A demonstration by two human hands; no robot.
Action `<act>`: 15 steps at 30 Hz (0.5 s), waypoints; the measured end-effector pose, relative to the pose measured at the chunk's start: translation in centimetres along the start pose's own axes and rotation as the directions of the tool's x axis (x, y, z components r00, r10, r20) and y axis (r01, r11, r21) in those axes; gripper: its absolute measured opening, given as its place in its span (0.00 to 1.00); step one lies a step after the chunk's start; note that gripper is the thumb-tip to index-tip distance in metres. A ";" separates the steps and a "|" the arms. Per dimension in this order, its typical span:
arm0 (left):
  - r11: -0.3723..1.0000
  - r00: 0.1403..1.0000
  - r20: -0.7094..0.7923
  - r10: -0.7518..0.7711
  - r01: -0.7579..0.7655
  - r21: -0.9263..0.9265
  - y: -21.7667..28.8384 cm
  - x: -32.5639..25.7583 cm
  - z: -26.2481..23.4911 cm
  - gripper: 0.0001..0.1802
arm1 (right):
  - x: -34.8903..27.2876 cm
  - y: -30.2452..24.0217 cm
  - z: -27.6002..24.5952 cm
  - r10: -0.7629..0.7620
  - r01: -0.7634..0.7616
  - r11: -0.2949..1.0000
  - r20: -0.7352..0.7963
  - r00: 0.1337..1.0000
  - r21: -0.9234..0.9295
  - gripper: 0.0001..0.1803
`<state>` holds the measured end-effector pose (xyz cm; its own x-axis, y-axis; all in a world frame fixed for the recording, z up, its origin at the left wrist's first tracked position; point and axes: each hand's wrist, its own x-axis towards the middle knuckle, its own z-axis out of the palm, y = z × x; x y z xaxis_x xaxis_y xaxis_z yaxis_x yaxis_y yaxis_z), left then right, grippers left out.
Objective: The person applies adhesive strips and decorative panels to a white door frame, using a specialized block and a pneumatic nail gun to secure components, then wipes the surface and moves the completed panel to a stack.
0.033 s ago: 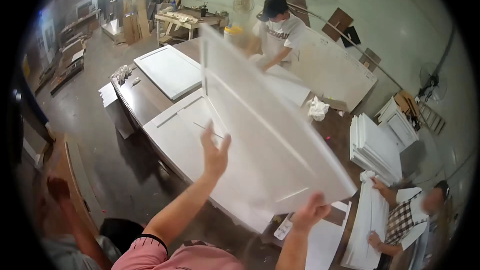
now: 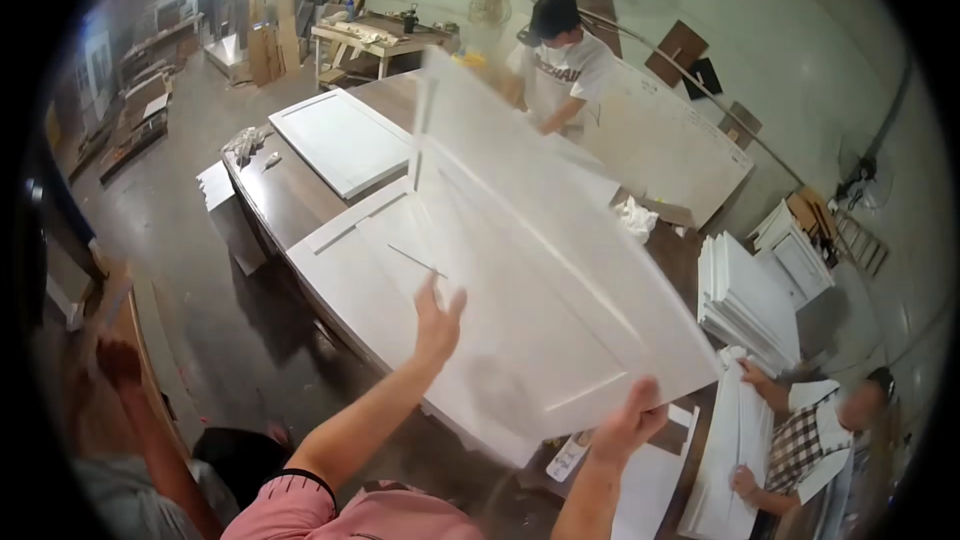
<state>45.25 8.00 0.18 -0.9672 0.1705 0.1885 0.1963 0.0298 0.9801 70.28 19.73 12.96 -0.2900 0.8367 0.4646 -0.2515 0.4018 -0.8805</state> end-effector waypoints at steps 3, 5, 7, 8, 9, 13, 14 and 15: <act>0.665 0.761 0.246 -0.600 0.645 -0.375 -2.3 -2.7 1.3 0.43 | 0.6 -1.6 1.5 -0.039 0.039 0.999 -0.257 0.966 -0.006 0.24; 0.430 0.560 0.360 -0.746 0.818 -0.382 -1.0 -0.9 0.0 0.41 | 0.0 -2.0 1.9 0.046 -0.049 0.999 -0.359 0.932 0.000 0.26; 0.282 0.473 0.423 -0.773 0.853 -0.440 -2.4 -0.3 -1.4 0.39 | -0.8 -1.7 2.0 0.117 -0.128 0.992 -0.443 0.889 0.005 0.28; 0.262 0.504 0.439 -0.744 0.824 -0.502 -4.9 -0.7 -1.0 0.38 | -1.2 -2.0 1.4 0.129 -0.133 0.991 -0.437 0.890 0.022 0.30; 0.243 0.539 0.452 -0.711 0.792 -0.560 -6.4 -1.1 -0.7 0.37 | -1.6 -2.0 0.0 0.141 -0.136 0.990 -0.433 0.890 0.043 0.32; 0.175 0.551 0.507 -0.663 0.773 -0.610 -6.3 -6.1 -2.7 0.31 | -3.7 -0.8 -10.4 0.255 -0.269 0.963 -0.432 0.865 0.029 0.35; 0.180 0.516 0.551 -0.656 0.816 -0.549 -4.1 -6.7 -5.6 0.31 | -4.4 -0.7 -13.0 0.253 -0.286 0.958 -0.433 0.865 -0.012 0.34; 0.207 0.546 0.533 -0.647 0.798 -0.566 -2.5 -7.8 -8.6 0.31 | -4.8 -0.5 -15.1 0.252 -0.296 0.954 -0.408 0.878 -0.049 0.34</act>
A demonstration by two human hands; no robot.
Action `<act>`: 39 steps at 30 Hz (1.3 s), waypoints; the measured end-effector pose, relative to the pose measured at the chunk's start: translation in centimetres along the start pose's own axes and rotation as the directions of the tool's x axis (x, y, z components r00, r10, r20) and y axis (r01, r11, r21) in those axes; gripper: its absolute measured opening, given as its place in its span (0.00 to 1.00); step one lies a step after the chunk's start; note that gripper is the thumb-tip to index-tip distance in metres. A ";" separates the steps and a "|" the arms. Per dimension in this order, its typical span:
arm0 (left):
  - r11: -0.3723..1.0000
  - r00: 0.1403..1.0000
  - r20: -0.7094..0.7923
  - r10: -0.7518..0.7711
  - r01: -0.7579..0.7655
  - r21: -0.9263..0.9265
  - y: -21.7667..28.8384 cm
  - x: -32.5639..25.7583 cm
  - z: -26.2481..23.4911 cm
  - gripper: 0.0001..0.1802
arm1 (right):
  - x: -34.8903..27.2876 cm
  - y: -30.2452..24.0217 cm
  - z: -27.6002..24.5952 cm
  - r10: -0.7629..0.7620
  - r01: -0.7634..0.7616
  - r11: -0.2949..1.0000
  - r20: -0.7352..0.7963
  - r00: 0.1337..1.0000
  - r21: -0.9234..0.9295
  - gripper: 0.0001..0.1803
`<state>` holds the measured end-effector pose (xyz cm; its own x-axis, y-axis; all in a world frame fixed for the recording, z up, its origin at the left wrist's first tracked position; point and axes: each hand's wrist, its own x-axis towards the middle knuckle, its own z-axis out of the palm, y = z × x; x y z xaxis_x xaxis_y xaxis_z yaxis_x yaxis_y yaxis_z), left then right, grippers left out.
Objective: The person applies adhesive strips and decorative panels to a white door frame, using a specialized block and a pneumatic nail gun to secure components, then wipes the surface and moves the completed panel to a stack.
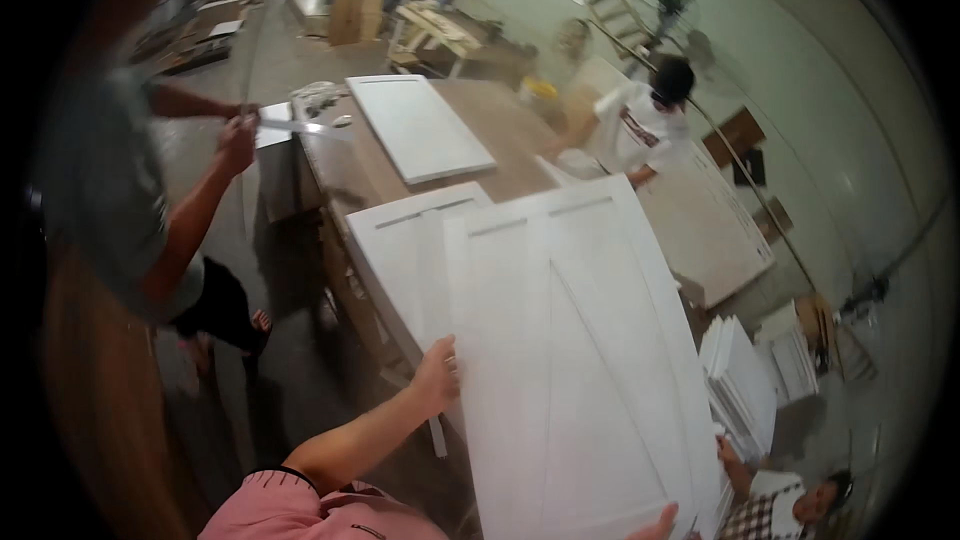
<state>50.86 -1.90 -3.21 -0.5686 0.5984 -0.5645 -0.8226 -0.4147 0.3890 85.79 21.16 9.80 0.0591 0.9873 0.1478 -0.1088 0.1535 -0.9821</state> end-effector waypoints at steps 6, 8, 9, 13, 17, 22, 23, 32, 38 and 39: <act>0.865 0.906 -0.080 0.417 -0.422 -0.270 -3.3 -12.4 -11.2 0.29 | 2.1 2.4 -9.6 -0.177 0.267 0.861 0.236 0.955 -0.433 0.33; 0.756 0.837 -0.263 0.480 -0.546 -0.360 -8.0 -16.1 -15.9 0.31 | 2.6 3.4 -12.0 -0.216 0.410 0.749 0.393 0.894 -0.520 0.33; 0.703 0.794 -0.362 0.488 -0.604 -0.377 -10.8 -19.6 -19.7 0.32 | 2.9 4.8 -11.1 -0.203 0.489 0.714 0.521 0.829 -0.501 0.33; 0.442 0.619 -0.668 0.413 -0.777 -0.448 -22.5 -32.9 -28.3 0.32 | 2.2 11.0 -7.1 -0.127 0.675 0.694 0.880 0.458 -0.251 0.32; 0.078 0.297 -0.772 0.562 -0.948 -0.309 -34.0 -41.6 -37.7 0.30 | -9.6 12.2 0.2 0.313 0.436 0.805 0.912 0.266 -0.403 0.29; 0.020 0.185 -0.980 0.072 -0.983 -0.184 -42.9 -55.1 -33.2 0.30 | -23.9 19.1 5.7 0.052 0.022 0.999 0.919 -0.391 -0.047 0.29; 0.009 0.190 -0.980 0.068 -0.982 -0.189 -44.7 -57.0 -33.6 0.30 | -27.6 18.5 4.9 0.031 0.013 1.000 0.899 -0.436 -0.028 0.27; -0.175 0.069 -0.970 0.235 -0.978 -0.112 -66.0 -72.4 -47.8 0.37 | -57.2 19.2 -20.6 0.390 -0.036 0.857 0.693 -0.606 -0.514 0.24; 0.162 -0.085 -0.986 -0.144 -0.985 0.062 -66.3 -81.7 -48.7 0.43 | -69.7 15.1 -37.3 0.424 0.120 0.860 0.566 -0.707 -0.495 0.19; 0.273 -0.186 -0.960 -0.208 -0.954 0.126 -67.3 -81.6 -48.8 0.45 | -71.1 14.7 -39.2 0.498 0.277 0.846 0.486 -0.719 -0.456 0.17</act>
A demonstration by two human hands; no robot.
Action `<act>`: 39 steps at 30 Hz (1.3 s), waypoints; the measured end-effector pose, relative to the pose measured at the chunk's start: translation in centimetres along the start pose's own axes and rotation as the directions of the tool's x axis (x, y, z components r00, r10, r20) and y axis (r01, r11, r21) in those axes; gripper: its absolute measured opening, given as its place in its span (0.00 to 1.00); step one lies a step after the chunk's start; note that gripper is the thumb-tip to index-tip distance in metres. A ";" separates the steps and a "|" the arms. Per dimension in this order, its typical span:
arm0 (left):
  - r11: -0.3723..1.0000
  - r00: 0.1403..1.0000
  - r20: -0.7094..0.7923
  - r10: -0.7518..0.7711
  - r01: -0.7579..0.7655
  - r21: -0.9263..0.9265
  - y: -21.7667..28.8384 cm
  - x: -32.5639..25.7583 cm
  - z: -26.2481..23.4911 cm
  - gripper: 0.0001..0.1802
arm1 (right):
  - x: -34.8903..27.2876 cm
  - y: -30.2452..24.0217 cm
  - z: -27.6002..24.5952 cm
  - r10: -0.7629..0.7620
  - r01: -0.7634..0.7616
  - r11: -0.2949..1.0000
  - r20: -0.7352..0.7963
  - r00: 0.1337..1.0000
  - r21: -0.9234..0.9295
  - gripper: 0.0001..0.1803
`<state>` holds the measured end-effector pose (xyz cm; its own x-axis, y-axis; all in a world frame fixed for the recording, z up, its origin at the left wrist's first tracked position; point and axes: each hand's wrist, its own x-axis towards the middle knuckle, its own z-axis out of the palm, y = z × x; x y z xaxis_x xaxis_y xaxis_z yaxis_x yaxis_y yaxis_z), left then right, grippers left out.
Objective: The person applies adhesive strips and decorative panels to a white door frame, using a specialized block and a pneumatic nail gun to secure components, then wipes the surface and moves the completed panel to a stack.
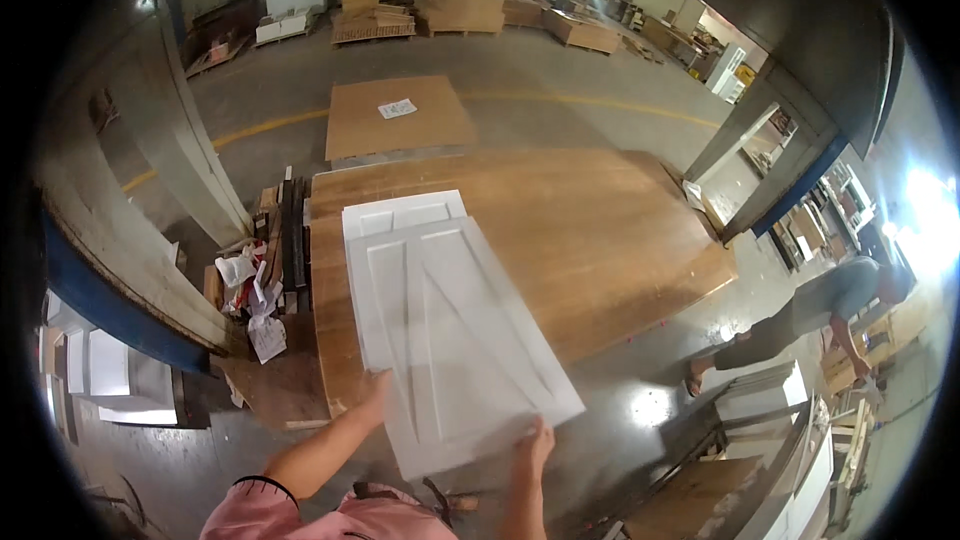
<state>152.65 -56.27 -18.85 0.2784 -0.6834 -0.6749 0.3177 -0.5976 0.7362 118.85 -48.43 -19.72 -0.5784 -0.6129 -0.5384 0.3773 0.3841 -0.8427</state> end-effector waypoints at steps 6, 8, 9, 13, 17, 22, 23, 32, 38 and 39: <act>0.902 0.972 -0.011 0.236 -0.215 0.374 1.5 6.1 -2.5 0.53 | 2.5 1.5 6.2 0.131 -0.066 0.976 0.312 0.941 -0.208 0.24; 0.855 0.970 0.044 0.241 -0.233 0.463 2.3 8.8 -4.5 0.55 | 2.9 0.0 7.6 0.231 -0.056 0.919 0.420 0.877 -0.390 0.28; 0.817 0.970 0.080 0.231 -0.237 0.526 2.0 10.7 -6.1 0.56 | 3.1 -0.8 7.9 0.289 -0.041 0.878 0.461 0.839 -0.476 0.31; 0.535 0.938 0.176 0.300 -0.318 0.783 -3.1 10.2 -5.1 0.60 | 4.7 -1.9 1.4 0.165 0.027 0.825 0.287 0.944 -0.564 0.27; 0.662 0.825 -0.004 0.565 -0.450 0.599 -13.1 11.6 -4.7 0.49 | 3.9 4.8 -6.3 -0.087 0.124 0.965 0.164 0.983 -0.229 0.21; 0.864 0.868 -0.196 0.457 -0.381 0.329 -15.6 9.5 -4.0 0.49 | -3.0 19.9 -21.4 0.152 -0.140 0.944 0.016 0.988 -0.299 0.16; 0.887 0.928 -0.069 0.366 -0.326 0.327 -14.1 6.9 -0.6 0.48 | -4.3 25.6 -27.3 0.124 -0.146 0.957 -0.100 0.987 -0.249 0.15; 0.104 0.750 0.405 0.522 -0.527 0.843 -16.9 -4.7 14.6 0.49 | -16.9 21.6 -43.3 0.092 0.250 0.912 -0.756 0.648 0.326 0.10; 0.063 0.231 0.973 -0.025 -0.971 0.232 -31.0 -21.2 35.4 0.38 | -17.4 4.1 -55.3 -0.413 0.164 0.905 -0.904 0.111 -0.393 0.12; 0.057 0.053 0.994 -0.098 -0.997 0.059 -33.1 -25.5 39.2 0.35 | -18.3 1.3 -57.5 -0.383 0.199 0.906 -0.924 0.002 -0.375 0.12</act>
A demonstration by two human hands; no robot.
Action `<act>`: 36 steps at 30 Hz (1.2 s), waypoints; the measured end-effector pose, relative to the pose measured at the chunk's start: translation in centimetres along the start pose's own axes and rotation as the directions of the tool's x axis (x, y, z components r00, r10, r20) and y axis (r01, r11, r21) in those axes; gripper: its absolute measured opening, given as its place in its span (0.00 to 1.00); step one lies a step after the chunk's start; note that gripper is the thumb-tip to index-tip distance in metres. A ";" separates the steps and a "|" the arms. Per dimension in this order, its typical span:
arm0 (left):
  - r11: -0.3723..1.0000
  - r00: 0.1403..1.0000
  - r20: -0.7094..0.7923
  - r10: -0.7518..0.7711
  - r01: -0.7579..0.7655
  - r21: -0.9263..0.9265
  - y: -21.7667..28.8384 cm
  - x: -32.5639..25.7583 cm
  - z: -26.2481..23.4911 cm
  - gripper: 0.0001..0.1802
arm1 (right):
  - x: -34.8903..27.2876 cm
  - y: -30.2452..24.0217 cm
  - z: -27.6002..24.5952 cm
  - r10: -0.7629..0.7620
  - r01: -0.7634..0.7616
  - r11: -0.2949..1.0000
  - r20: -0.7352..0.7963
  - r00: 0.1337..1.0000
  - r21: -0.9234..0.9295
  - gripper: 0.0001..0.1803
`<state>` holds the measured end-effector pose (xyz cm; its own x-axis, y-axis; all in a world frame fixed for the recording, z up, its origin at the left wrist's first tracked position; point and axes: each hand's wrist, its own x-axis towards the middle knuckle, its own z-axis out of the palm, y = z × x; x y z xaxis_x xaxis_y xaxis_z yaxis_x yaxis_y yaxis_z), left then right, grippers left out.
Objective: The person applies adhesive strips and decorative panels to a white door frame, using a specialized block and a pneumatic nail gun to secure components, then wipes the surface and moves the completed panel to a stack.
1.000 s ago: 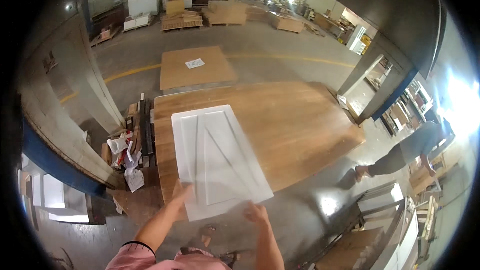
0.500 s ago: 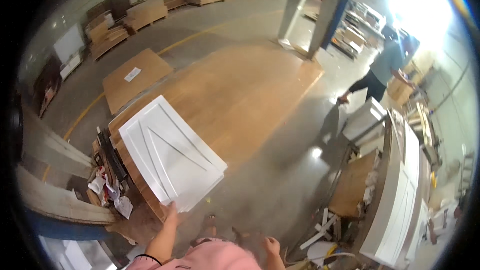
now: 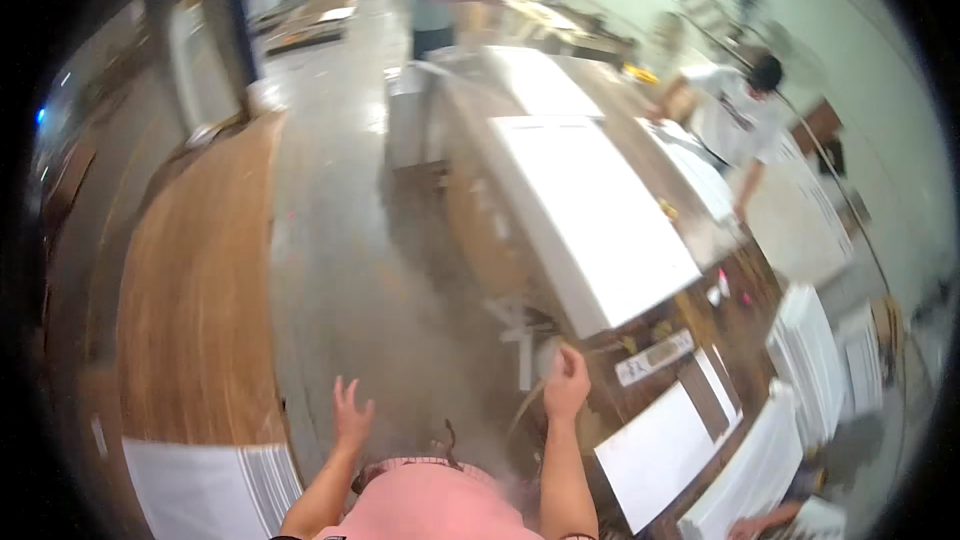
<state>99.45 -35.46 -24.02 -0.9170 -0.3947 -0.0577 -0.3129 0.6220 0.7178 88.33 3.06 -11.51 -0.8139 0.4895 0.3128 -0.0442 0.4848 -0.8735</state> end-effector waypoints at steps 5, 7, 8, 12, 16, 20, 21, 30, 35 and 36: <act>0.787 0.758 0.234 0.609 -0.613 -0.065 16.9 12.8 5.6 0.35 | 9.8 -0.7 -2.2 0.041 -0.084 0.985 -0.270 0.962 -0.151 0.21; 0.634 0.598 0.244 0.764 -0.765 -0.111 23.2 18.0 7.8 0.35 | 13.1 1.8 -1.8 -0.105 -0.060 0.926 -0.406 0.908 -0.374 0.26; 0.562 0.525 0.240 0.817 -0.817 -0.128 26.2 20.4 8.9 0.35 | 14.1 3.0 -1.4 0.010 -0.139 0.949 -0.414 0.910 -0.284 0.31; 0.391 0.354 0.222 0.908 -0.908 -0.152 37.3 30.0 13.4 0.36 | 15.1 6.5 0.9 0.062 -0.204 0.942 -0.458 0.887 -0.266 0.31; 0.327 0.264 0.304 0.915 -0.928 -0.180 44.2 36.6 17.2 0.38 | 15.8 5.7 1.3 0.118 -0.264 0.929 -0.468 0.876 -0.260 0.27; 0.287 0.195 0.376 0.906 -0.936 -0.206 42.5 39.0 20.2 0.39 | 18.1 3.4 0.1 0.074 -0.273 0.609 -0.290 0.954 -0.745 0.27; 0.278 0.167 0.380 0.910 -0.925 -0.258 41.2 39.3 20.2 0.39 | 19.6 2.1 0.8 0.076 -0.261 0.561 -0.265 0.961 -0.785 0.27; 0.859 0.571 0.809 0.140 -0.477 0.188 17.1 29.0 16.9 0.24 | 32.2 7.2 7.0 0.059 0.154 0.743 0.292 0.955 -0.651 0.32; 0.937 0.844 0.498 -0.197 0.012 0.349 2.7 19.1 14.1 0.23 | 28.6 0.9 8.9 -0.136 0.382 0.550 0.371 0.918 -0.743 0.32; 0.945 0.861 0.448 -0.243 0.106 0.309 1.6 16.6 12.7 0.25 | 28.4 0.7 8.9 -0.141 0.388 0.577 0.381 0.914 -0.719 0.33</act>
<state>80.55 -32.44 -32.71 -0.8240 -0.1880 -0.5344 -0.4694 0.7547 0.4583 60.09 10.88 -6.59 -0.9583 0.1029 0.2666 0.0745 0.9906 -0.1144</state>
